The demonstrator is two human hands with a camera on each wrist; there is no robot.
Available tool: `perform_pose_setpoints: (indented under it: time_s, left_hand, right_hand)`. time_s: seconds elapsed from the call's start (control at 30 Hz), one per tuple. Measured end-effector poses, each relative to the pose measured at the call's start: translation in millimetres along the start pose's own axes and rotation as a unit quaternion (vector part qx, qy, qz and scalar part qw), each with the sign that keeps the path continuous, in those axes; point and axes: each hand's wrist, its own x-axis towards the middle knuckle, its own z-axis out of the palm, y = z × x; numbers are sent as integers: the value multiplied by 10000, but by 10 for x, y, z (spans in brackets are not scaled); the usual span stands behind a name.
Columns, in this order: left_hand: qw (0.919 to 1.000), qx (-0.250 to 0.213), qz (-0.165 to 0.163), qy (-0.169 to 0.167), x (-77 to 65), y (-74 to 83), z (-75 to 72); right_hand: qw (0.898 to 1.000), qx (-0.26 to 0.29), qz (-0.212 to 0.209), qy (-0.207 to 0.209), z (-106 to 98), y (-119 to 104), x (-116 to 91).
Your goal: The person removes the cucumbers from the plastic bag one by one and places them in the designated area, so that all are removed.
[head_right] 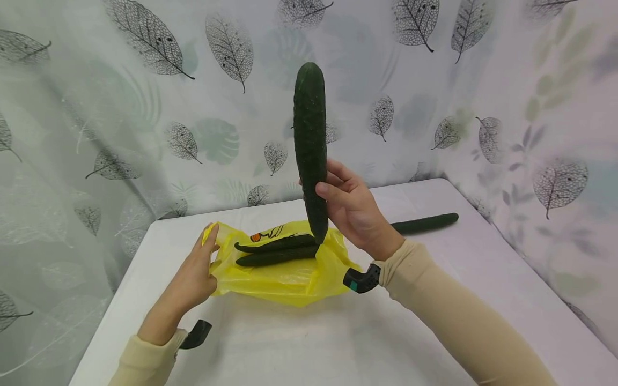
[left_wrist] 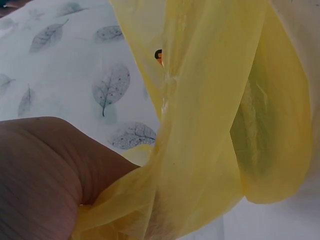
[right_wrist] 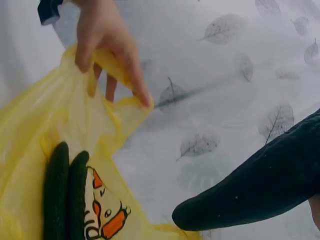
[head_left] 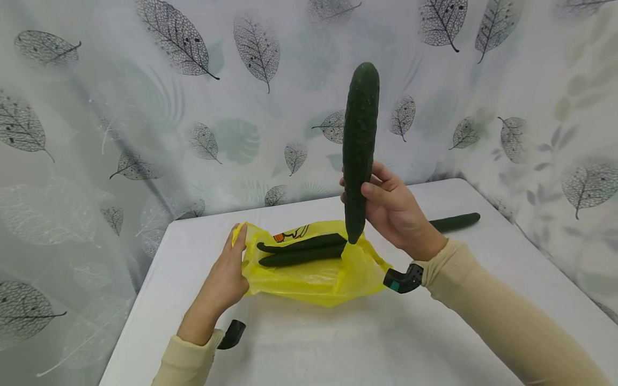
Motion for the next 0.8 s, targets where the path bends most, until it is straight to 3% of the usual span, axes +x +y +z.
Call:
perform_pose_setpoints:
  time_s: [0.17, 0.67, 0.8]
  left_hand:
    - [10000, 25, 2, 19, 0, 0, 0]
    - [9999, 98, -80, -32, 16, 22, 8]
    - [9999, 118, -110, -60, 21, 22, 12]
  right_hand:
    - [9998, -148, -47, 126, -97, -48, -31]
    - [9978, 360, -148, 543, -337, -240, -150]
    - [9966, 243, -120, 775, -398, -269, -193]
